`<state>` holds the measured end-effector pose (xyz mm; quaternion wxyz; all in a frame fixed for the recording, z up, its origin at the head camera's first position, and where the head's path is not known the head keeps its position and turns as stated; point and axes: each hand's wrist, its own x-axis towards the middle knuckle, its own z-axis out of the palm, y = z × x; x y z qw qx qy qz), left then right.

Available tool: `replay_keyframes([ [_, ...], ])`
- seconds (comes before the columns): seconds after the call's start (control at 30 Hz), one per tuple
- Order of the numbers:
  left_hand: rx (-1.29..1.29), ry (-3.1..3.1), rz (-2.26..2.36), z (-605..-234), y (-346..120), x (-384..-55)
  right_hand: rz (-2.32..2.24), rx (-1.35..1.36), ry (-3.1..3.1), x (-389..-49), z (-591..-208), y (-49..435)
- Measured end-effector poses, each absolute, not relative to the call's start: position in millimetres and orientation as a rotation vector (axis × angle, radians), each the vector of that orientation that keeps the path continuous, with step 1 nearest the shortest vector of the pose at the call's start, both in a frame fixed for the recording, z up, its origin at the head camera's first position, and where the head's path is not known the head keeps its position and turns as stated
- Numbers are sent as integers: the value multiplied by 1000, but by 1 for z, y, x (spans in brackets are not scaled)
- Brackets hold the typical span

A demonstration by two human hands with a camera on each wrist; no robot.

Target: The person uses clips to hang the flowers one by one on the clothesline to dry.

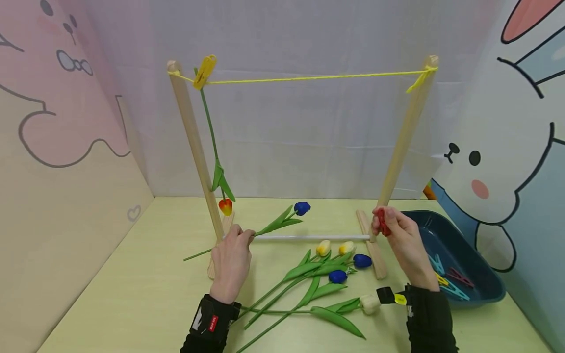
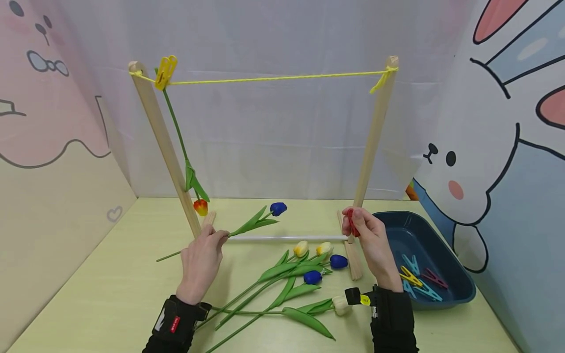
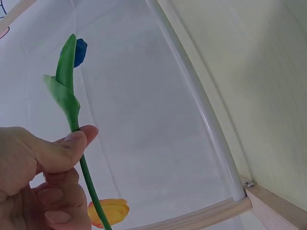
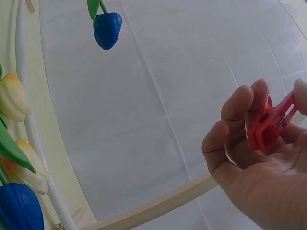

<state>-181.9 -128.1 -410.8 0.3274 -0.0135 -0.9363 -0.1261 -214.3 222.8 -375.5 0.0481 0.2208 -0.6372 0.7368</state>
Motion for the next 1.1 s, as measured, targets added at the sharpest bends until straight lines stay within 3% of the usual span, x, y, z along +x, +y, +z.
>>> replay_keyframes([
  [1.1,-216,-2038,-562,-399,-134,-188,2239,677,-1961,-216,-376,222],
])
